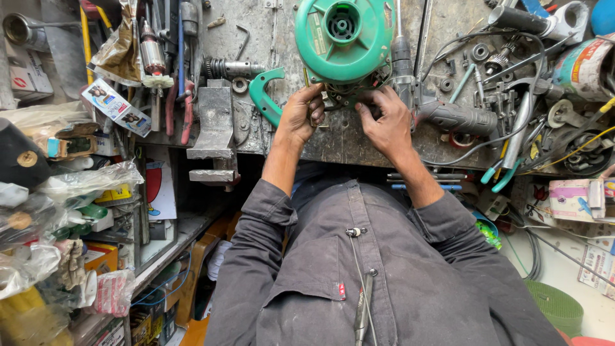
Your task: The person repairs a green electric blower on a cluttered workbench. They hold the blower, use a corded drill on its housing, work on its base with a screwdriver, manipulate its carbon brush holders and wiring by hand, and pick up a small component from the bench while continuing to work on the tool.
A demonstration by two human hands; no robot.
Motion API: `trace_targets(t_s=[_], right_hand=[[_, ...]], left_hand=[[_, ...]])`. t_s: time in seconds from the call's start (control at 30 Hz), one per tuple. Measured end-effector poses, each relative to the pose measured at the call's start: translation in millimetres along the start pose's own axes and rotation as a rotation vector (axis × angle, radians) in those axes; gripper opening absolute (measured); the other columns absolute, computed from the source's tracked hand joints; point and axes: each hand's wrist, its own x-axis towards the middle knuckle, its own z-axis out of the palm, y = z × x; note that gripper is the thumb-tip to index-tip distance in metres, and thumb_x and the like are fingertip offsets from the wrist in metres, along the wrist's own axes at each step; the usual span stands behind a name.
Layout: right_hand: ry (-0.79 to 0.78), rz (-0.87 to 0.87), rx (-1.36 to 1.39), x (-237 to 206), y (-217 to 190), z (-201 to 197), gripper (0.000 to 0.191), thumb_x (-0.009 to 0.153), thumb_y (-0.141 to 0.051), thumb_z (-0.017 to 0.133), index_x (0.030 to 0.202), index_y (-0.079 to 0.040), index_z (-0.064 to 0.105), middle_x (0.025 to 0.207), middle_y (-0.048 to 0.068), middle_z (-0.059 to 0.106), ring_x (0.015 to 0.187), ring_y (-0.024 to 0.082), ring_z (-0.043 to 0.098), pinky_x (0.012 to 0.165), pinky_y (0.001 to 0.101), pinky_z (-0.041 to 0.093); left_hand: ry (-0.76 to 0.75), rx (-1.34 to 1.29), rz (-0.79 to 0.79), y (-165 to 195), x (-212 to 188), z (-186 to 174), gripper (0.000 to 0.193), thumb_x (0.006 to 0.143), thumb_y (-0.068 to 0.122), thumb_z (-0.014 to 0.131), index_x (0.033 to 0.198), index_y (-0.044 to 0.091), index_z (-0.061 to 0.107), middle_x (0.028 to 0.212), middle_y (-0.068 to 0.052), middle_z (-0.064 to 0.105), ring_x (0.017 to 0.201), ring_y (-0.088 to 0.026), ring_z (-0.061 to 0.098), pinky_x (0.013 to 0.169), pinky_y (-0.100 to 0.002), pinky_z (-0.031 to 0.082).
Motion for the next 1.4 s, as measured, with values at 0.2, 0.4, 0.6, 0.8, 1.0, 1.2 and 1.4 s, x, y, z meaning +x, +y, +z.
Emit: trace_targets(t_s=[0.2, 0.4, 0.6, 0.8, 1.0, 1.2, 1.4], right_hand=[[0.034, -0.048, -0.03, 8.6, -17.9, 4.3, 0.016, 0.094, -0.012, 0.076, 0.11, -0.01, 0.078, 0.099, 0.013, 0.067, 0.087, 0.031, 0.069, 0.073, 0.04, 0.053], [0.029, -0.098, -0.093, 14.8, -27.5, 5.3, 0.017, 0.092, -0.014, 0.078, 0.107, -0.006, 0.076, 0.1, 0.015, 0.067, 0.089, 0.036, 0.068, 0.075, 0.0442, 0.052], [0.014, -0.067, -0.021, 19.7, -22.6, 9.7, 0.015, 0.096, -0.008, 0.071, 0.11, -0.005, 0.076, 0.107, 0.016, 0.067, 0.098, 0.037, 0.068, 0.082, 0.0446, 0.053], [0.076, -0.082, -0.009, 18.4, -8.4, 9.7, 0.016, 0.094, -0.005, 0.069, 0.108, 0.0, 0.072, 0.117, 0.018, 0.065, 0.106, 0.039, 0.067, 0.089, 0.0442, 0.053], [0.064, -0.021, -0.057, 22.4, 9.3, 1.9, 0.017, 0.093, -0.01, 0.075, 0.107, 0.001, 0.072, 0.113, 0.017, 0.067, 0.103, 0.037, 0.067, 0.087, 0.0433, 0.052], [0.022, -0.035, -0.023, 23.5, 16.3, -5.8, 0.019, 0.092, -0.013, 0.078, 0.108, -0.004, 0.076, 0.108, 0.015, 0.069, 0.098, 0.033, 0.069, 0.084, 0.0407, 0.053], [-0.006, 0.096, 0.005, 15.0, 10.8, -4.8, 0.016, 0.093, -0.016, 0.077, 0.105, -0.005, 0.078, 0.1, 0.013, 0.071, 0.082, 0.029, 0.068, 0.073, 0.0384, 0.052]], left_hand=[[-0.04, 0.089, 0.017, 3.4, -0.1, -4.5, 0.01, 0.098, 0.018, 0.071, 0.099, 0.009, 0.065, 0.06, 0.004, 0.049, 0.045, -0.01, 0.046, 0.042, -0.024, 0.034], [-0.066, 0.153, 0.02, 6.4, -0.5, -11.1, 0.008, 0.097, 0.016, 0.073, 0.096, 0.009, 0.068, 0.06, 0.005, 0.051, 0.045, -0.006, 0.045, 0.04, -0.021, 0.032], [-0.142, 0.121, 0.03, 10.0, 2.2, -12.9, 0.01, 0.099, 0.018, 0.07, 0.099, 0.009, 0.065, 0.065, 0.004, 0.053, 0.05, -0.008, 0.049, 0.045, -0.022, 0.035], [-0.134, 0.12, 0.007, 10.1, 3.4, -12.5, 0.01, 0.099, 0.02, 0.067, 0.099, 0.011, 0.064, 0.075, 0.002, 0.058, 0.056, -0.009, 0.051, 0.045, -0.024, 0.037], [-0.14, 0.099, 0.028, 7.2, 3.0, -12.9, 0.011, 0.098, 0.02, 0.067, 0.101, 0.01, 0.066, 0.08, 0.003, 0.061, 0.064, -0.008, 0.054, 0.048, -0.023, 0.039], [-0.129, 0.129, 0.076, 5.1, 2.9, -13.0, 0.012, 0.099, 0.021, 0.069, 0.101, 0.009, 0.068, 0.08, 0.003, 0.063, 0.063, -0.008, 0.055, 0.049, -0.023, 0.04], [-0.068, 0.154, 0.088, 3.2, 3.8, -12.3, 0.012, 0.096, 0.021, 0.073, 0.098, 0.01, 0.069, 0.077, 0.003, 0.064, 0.059, -0.006, 0.056, 0.046, -0.022, 0.04]])
